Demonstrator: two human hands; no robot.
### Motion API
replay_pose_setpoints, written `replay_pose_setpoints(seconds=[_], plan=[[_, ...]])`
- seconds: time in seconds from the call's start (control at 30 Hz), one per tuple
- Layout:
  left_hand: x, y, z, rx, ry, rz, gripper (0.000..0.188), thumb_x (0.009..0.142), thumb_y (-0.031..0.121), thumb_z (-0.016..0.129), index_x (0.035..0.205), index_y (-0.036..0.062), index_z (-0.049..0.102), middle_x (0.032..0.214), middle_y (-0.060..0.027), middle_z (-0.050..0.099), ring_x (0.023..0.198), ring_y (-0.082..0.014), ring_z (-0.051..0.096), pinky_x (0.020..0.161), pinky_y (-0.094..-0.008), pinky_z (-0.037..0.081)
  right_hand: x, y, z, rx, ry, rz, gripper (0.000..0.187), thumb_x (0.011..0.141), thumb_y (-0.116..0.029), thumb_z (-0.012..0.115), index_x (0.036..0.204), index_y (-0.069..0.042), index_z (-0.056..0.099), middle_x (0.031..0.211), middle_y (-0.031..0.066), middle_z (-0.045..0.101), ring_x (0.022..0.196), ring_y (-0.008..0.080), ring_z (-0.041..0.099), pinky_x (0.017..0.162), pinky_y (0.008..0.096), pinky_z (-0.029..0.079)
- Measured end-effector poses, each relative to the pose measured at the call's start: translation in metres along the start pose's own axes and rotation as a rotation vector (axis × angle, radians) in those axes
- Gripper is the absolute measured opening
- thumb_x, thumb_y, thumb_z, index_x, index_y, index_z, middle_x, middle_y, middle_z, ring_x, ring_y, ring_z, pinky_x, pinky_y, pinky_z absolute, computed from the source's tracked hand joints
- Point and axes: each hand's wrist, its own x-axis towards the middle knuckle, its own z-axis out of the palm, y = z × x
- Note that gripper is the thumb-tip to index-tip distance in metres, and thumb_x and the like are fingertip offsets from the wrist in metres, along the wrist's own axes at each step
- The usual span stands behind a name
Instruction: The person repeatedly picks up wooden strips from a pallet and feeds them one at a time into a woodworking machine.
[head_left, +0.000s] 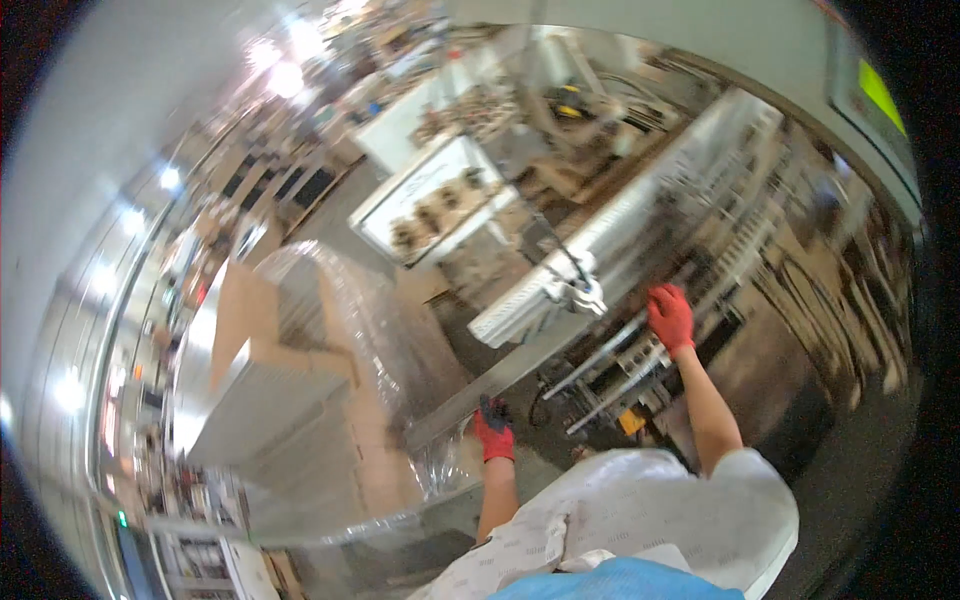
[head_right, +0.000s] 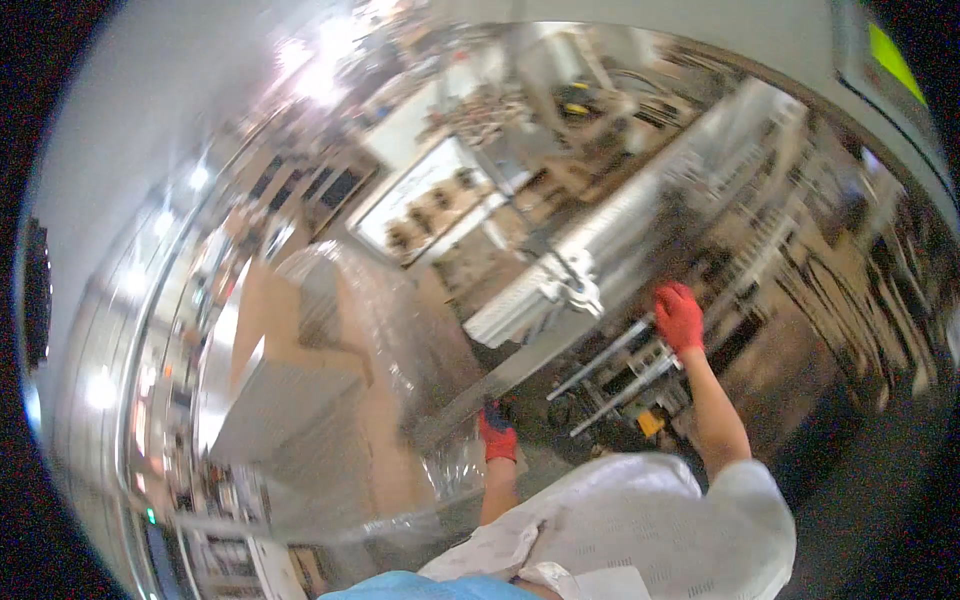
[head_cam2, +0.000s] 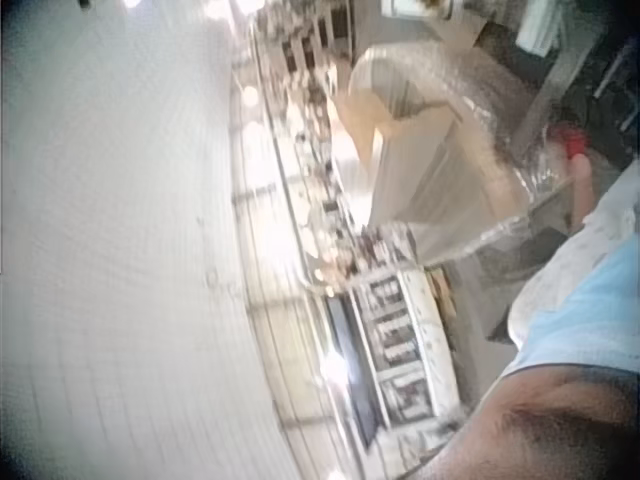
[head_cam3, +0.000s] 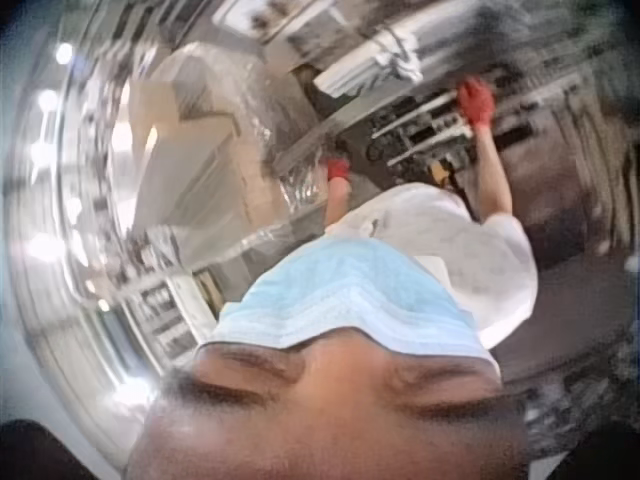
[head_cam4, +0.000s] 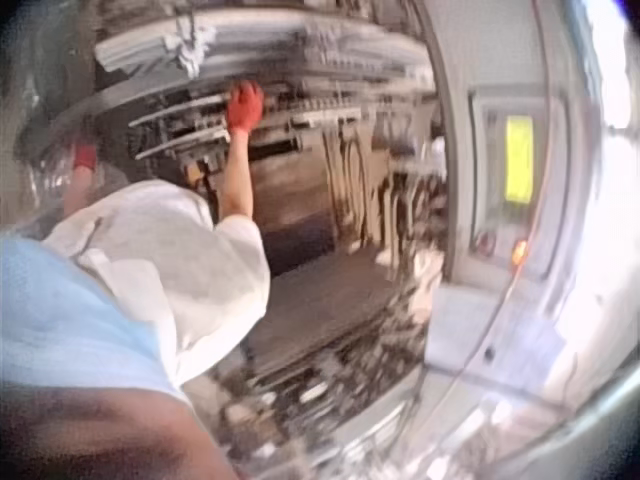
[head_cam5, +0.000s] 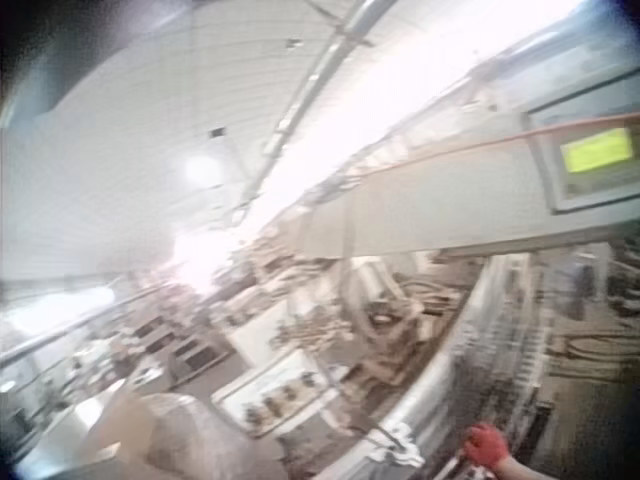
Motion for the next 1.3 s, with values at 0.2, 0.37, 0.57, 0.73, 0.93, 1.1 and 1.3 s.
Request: replay_pose_setpoints(seconds=[0.2,0.37,0.57,0.73,0.93,1.1,1.3], plan=[[-0.011,0.026,0.043,-0.164,0.197,-0.096,0.023,0.085,0.032,0.066,0.092,0.0118,0.058,0.083,-0.0043,0.061,0.069,-0.0175,0.057,0.064,-0.0300,0.048,0.002,0.004,-0.007,0.059,0.007,-0.032,0.013,0.081,-0.007,0.058,0.092,-0.003,0.062,0.095,0.0125,0.060,0.091,0.0319,0.056,0.081,0.0371,0.045],[-0.019,0.034,0.040,-0.119,0.199,-0.200,0.020,0.085,0.029,0.065,0.092,0.0118,0.058,0.084,-0.0029,0.062,0.072,-0.0170,0.058,0.061,-0.0310,0.047,0.002,0.011,-0.002,0.093,0.025,-0.062,0.011,0.080,-0.006,0.060,0.091,-0.004,0.060,0.095,0.0122,0.058,0.089,0.0325,0.054,0.075,0.0383,0.046],[-0.001,0.004,0.019,-0.189,0.147,-0.206,0.013,0.086,0.026,0.063,0.089,0.0136,0.059,0.084,-0.0030,0.063,0.069,-0.0184,0.057,0.060,-0.0316,0.047,0.002,0.012,-0.002,0.067,0.079,-0.076,0.011,0.080,-0.006,0.059,0.091,-0.003,0.061,0.091,0.0120,0.058,0.086,0.0308,0.055,0.074,0.0374,0.046],[0.000,-0.006,0.029,-0.266,0.176,-0.141,0.017,0.087,0.027,0.062,0.081,0.0114,0.057,0.073,-0.0034,0.059,0.066,-0.0187,0.057,0.061,-0.0329,0.048,0.006,0.008,-0.005,0.074,0.007,-0.066,0.012,0.080,-0.007,0.059,0.091,-0.003,0.061,0.090,0.0119,0.058,0.088,0.0302,0.055,0.074,0.0363,0.046],[-0.010,-0.001,0.076,-0.274,0.024,-0.160,0.018,0.089,0.024,0.059,0.078,0.0104,0.056,0.070,-0.0037,0.056,0.068,-0.0177,0.056,0.066,-0.0324,0.050,0.004,0.037,-0.005,-0.006,0.071,-0.123,0.011,0.079,-0.006,0.060,0.089,-0.003,0.059,0.091,0.0135,0.058,0.088,0.0331,0.054,0.077,0.0401,0.045],[-0.025,0.007,0.056,0.040,0.079,0.215,0.018,0.088,0.020,0.060,0.100,0.0073,0.059,0.095,-0.0069,0.062,0.087,-0.0218,0.059,0.076,-0.0346,0.050,-0.001,0.005,0.015,0.108,-0.063,-0.089,0.013,0.081,-0.007,0.059,0.093,-0.003,0.061,0.095,0.0143,0.059,0.091,0.0317,0.054,0.080,0.0387,0.044],[-0.053,0.070,0.139,0.680,-0.045,-0.118,0.056,0.077,0.011,0.063,0.129,0.0042,0.043,0.113,-0.0139,0.059,0.104,-0.0284,0.057,0.091,-0.0375,0.046,0.002,0.061,-0.016,-0.065,-0.086,-0.066,0.025,0.092,-0.020,0.052,0.104,0.000,0.062,0.105,0.0162,0.060,0.098,0.0312,0.055,0.084,0.0407,0.044]])
